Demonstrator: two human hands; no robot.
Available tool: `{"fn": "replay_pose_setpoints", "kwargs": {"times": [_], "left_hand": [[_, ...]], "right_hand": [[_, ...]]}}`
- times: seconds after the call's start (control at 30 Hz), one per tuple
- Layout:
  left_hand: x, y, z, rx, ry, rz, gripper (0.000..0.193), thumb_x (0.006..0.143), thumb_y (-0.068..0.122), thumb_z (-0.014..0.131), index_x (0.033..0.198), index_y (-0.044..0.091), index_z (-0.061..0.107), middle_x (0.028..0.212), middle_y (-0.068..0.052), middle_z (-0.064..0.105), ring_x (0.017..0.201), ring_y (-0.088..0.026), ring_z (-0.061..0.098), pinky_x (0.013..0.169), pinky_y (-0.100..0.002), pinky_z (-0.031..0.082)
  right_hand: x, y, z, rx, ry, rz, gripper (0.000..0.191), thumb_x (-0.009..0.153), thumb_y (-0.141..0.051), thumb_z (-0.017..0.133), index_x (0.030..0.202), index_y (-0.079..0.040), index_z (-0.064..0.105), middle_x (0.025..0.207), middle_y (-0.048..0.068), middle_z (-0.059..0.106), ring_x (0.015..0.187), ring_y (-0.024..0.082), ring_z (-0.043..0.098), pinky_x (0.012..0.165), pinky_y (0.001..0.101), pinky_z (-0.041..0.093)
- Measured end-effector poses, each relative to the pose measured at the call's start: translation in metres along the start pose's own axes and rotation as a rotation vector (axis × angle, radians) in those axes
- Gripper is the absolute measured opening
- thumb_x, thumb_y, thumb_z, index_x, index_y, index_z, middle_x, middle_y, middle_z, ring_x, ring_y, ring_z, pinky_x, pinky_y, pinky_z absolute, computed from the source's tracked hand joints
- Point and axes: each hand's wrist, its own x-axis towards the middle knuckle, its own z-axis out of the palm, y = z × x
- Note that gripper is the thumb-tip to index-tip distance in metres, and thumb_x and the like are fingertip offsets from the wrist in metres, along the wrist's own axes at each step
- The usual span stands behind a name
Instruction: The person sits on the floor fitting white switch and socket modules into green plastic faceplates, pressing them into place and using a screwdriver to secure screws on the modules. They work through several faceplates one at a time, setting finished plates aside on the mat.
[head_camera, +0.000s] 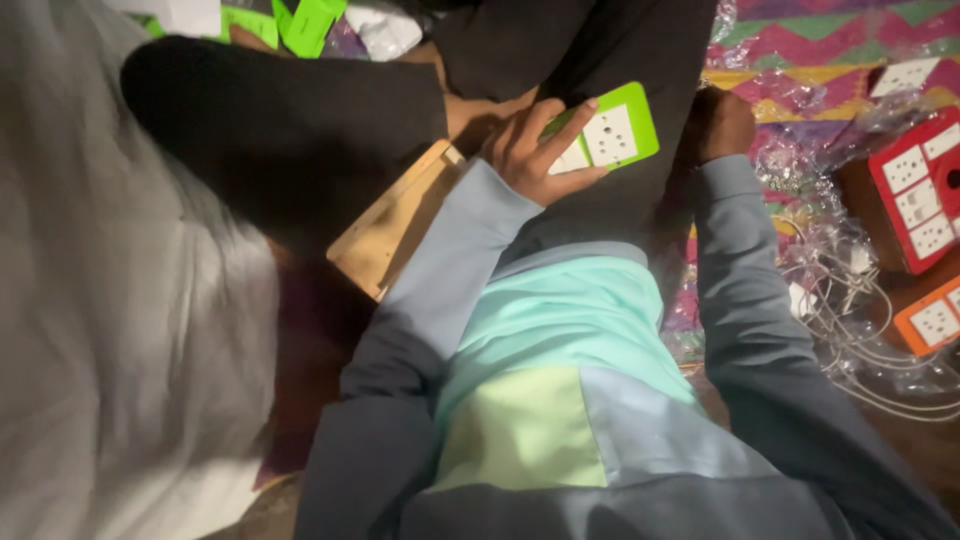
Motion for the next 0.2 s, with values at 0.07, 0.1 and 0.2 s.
{"fn": "replay_pose_setpoints", "kwargs": {"times": [0.07, 0.1, 0.2], "left_hand": [[0.000, -0.002, 0.004, -0.012, -0.015, 0.022, 0.067, 0.084, 0.040, 0.093, 0.138, 0.014, 0.064, 0.123, -0.011, 0.059, 0.100, -0.028, 0.067, 0.082, -0.040, 0.060], [0.000, -0.004, 0.005, -0.016, -0.023, 0.037, 0.065, 0.085, 0.038, 0.093, 0.137, 0.013, 0.064, 0.125, -0.011, 0.059, 0.101, -0.028, 0.067, 0.083, -0.039, 0.060], [-0.002, -0.009, 0.006, -0.023, 0.001, 0.052, 0.064, 0.080, 0.037, 0.092, 0.134, 0.014, 0.067, 0.125, -0.010, 0.060, 0.101, -0.027, 0.068, 0.080, -0.039, 0.059]], "right_hand": [[0.001, 0.001, -0.003, -0.027, -0.012, -0.014, 0.009, 0.092, -0.014, 0.070, 0.091, -0.007, 0.076, 0.084, 0.022, 0.070, 0.077, 0.044, 0.068, 0.066, 0.0498, 0.055], [0.004, -0.001, -0.005, -0.039, -0.014, -0.020, 0.009, 0.092, -0.013, 0.071, 0.091, -0.008, 0.077, 0.085, 0.021, 0.071, 0.078, 0.044, 0.069, 0.068, 0.0492, 0.056], [0.012, -0.009, -0.016, 0.132, -0.145, 0.087, 0.018, 0.087, -0.022, 0.077, 0.089, -0.005, 0.077, 0.083, 0.022, 0.072, 0.077, 0.041, 0.072, 0.070, 0.0453, 0.058]]}}
